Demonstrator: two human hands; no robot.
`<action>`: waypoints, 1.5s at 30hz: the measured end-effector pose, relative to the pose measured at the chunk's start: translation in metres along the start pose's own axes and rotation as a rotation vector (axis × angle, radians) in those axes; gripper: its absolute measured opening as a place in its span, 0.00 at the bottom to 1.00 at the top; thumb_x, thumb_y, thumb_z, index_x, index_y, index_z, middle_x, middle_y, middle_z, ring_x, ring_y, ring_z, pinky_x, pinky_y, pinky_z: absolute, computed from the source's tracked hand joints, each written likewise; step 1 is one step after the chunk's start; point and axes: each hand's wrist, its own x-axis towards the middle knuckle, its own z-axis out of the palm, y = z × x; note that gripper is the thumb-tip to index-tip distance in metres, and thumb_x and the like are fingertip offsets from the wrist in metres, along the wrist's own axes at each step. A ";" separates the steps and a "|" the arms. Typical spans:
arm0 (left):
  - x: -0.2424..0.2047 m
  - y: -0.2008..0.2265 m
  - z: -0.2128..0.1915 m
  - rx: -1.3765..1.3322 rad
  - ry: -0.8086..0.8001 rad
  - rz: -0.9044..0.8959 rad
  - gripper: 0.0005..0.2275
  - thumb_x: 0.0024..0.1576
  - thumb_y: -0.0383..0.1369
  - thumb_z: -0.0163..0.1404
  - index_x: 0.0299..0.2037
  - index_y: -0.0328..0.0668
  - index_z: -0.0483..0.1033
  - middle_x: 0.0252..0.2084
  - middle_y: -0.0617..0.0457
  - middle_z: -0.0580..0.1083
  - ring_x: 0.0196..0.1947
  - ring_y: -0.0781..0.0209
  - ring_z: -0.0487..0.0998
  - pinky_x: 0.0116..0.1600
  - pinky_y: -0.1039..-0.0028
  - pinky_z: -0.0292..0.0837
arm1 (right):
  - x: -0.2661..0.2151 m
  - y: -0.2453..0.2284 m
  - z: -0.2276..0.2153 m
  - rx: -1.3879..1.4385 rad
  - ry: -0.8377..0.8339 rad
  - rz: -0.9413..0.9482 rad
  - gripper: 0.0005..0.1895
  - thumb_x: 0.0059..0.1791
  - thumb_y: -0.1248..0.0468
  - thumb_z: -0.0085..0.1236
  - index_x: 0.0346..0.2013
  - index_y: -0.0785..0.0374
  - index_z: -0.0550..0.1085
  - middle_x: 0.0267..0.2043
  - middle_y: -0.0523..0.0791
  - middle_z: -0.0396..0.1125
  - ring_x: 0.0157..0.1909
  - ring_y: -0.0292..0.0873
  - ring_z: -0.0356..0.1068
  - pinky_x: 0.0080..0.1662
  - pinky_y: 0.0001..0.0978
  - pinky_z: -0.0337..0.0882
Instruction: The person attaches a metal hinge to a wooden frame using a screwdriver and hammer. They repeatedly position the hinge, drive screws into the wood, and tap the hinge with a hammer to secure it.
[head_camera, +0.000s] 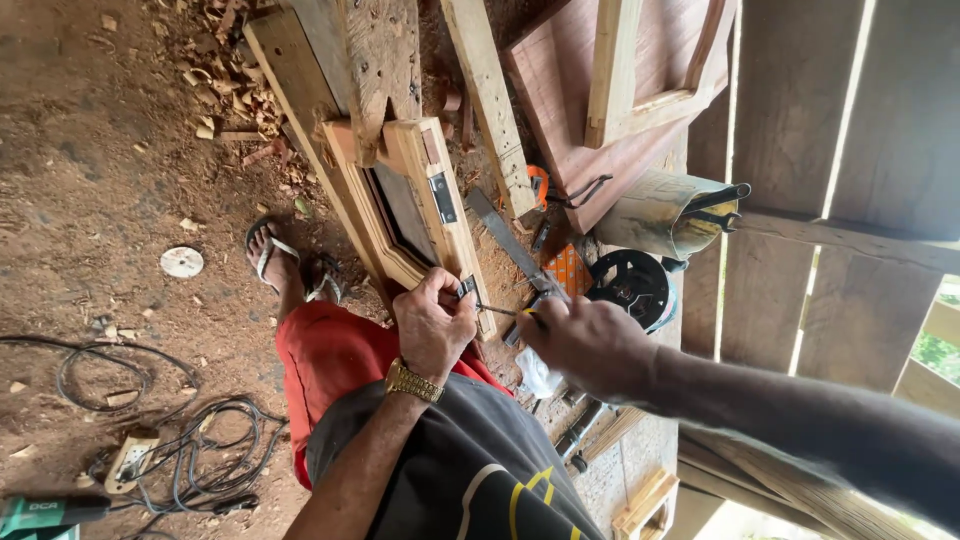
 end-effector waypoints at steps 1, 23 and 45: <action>0.000 -0.001 0.001 -0.012 0.005 0.001 0.05 0.51 0.28 0.59 0.28 0.38 0.74 0.23 0.52 0.79 0.22 0.65 0.82 0.32 0.72 0.81 | 0.004 0.005 -0.004 0.403 -0.087 0.264 0.15 0.46 0.61 0.61 0.45 0.65 0.74 0.32 0.50 0.69 0.25 0.41 0.70 0.22 0.33 0.74; 0.002 -0.001 -0.004 0.016 -0.025 0.056 0.05 0.50 0.27 0.59 0.29 0.38 0.75 0.24 0.51 0.79 0.23 0.64 0.82 0.33 0.73 0.81 | -0.011 -0.007 0.045 0.410 0.267 0.169 0.13 0.51 0.63 0.63 0.47 0.66 0.78 0.28 0.44 0.73 0.24 0.33 0.72 0.23 0.24 0.72; 0.002 0.006 -0.007 -0.046 -0.021 0.054 0.06 0.51 0.28 0.60 0.30 0.36 0.75 0.25 0.52 0.79 0.24 0.66 0.81 0.33 0.74 0.78 | -0.007 0.004 0.007 0.790 -0.081 0.512 0.24 0.48 0.58 0.61 0.57 0.62 0.75 0.32 0.49 0.73 0.24 0.35 0.70 0.20 0.27 0.67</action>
